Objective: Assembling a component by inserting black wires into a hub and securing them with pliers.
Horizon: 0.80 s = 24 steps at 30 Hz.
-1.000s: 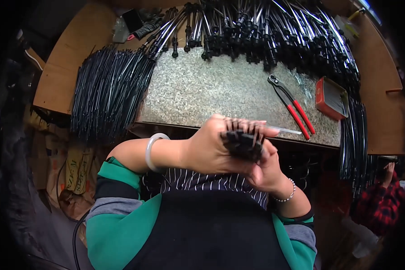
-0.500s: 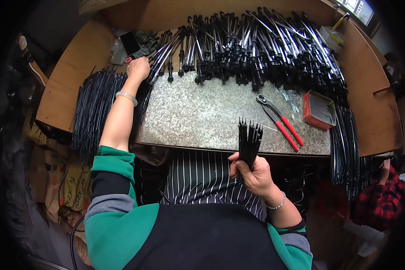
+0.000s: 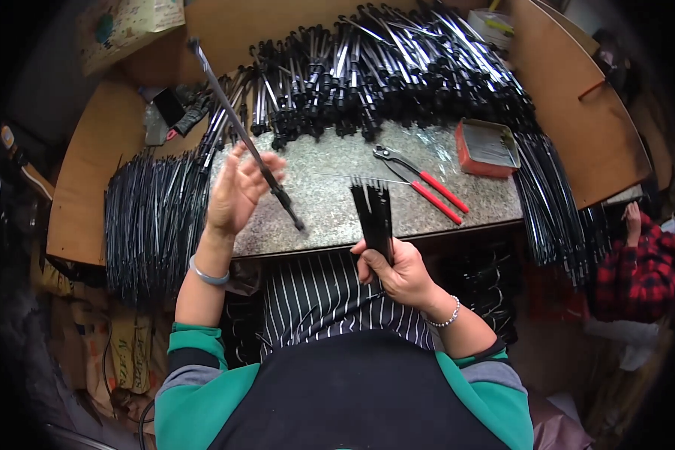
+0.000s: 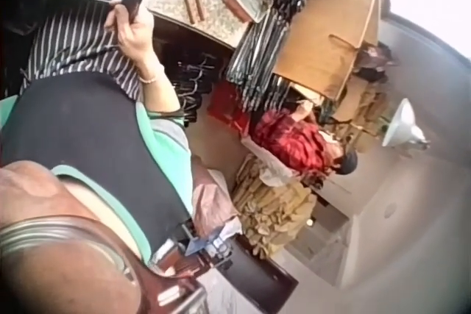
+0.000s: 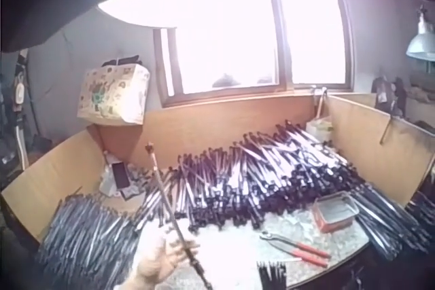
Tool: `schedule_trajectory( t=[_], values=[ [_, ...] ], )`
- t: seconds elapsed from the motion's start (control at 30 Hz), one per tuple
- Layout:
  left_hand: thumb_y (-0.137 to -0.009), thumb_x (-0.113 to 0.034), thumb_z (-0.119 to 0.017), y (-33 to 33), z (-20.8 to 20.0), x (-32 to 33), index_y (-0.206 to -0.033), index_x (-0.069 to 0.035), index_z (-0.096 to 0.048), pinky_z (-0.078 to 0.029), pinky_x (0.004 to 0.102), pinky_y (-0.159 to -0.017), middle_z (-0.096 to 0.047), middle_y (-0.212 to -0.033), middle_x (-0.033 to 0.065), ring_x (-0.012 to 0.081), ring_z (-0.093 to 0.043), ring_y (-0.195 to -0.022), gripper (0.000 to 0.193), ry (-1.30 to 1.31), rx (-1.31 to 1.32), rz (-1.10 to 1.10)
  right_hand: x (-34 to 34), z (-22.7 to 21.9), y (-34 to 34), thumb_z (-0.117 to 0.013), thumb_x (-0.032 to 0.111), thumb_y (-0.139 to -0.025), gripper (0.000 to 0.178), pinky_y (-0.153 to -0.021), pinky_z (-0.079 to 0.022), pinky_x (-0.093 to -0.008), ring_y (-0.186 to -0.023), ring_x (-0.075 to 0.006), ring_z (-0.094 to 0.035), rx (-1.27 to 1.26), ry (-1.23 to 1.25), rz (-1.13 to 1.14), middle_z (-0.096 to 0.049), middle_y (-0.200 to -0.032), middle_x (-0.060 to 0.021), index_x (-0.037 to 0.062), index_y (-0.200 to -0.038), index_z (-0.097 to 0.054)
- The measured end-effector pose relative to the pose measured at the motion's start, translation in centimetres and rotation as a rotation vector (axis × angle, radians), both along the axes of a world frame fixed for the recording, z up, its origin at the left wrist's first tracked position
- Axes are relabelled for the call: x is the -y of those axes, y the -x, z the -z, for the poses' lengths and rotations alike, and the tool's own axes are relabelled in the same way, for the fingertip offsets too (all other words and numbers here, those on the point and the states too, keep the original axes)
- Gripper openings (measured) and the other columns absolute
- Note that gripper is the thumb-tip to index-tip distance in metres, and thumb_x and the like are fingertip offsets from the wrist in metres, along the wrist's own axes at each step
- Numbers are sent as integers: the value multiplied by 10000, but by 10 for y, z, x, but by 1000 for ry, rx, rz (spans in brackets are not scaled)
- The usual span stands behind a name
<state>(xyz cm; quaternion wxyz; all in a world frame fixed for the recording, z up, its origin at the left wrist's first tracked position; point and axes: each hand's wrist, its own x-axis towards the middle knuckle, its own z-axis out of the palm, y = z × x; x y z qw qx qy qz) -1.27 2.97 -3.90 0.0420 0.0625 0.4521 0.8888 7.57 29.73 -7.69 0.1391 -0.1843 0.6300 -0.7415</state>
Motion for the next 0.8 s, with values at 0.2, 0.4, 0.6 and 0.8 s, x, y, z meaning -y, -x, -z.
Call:
schedule_trajectory(
  t=[0.2, 0.4, 0.6, 0.8],
  values=[
    [-970, -299, -342, -24, -12, -35, -1067, -3, -447, -438, 211, -459, -508, -748, 35, 107, -520, -576, 328, 117, -222, -139, -3, 3, 1, -439, 201, -948, 260, -540, -439, -207, -567, -78, -514, 13, 70, 19, -553, -658, -52, -27, -1064, -483],
    [-923, -231, -492, -140, 105, -102, -1161, -12, -430, -494, 257, -683, -562, -850, 86, 131, -586, -777, 329, 292, 11, 301, -10, 15, -5, -443, 232, -945, 272, -503, -428, -204, -516, -85, -506, 148, 81, 34, -546, -620, -58, -21, -1035, -490],
    [-789, -14, -642, -124, 117, -65, -966, -30, -542, -440, 232, -557, -563, -741, 31, 103, -529, -615, 204, 1051, -648, -248, -13, 27, -7, -430, 248, -948, 285, -472, -454, -229, -480, -108, -511, 171, 64, 94, -526, -580, -67, -26, -1004, -486],
    [-794, -42, -662, -122, 134, -40, -1084, -74, -308, -436, 226, -638, -422, -909, 41, 104, -438, -757, 459, 391, 39, -831, -13, 32, -10, -426, 249, -949, 289, -485, -465, -231, -483, -106, -512, 146, 47, 74, -534, -600, -69, -27, -1013, -483]
  ],
)
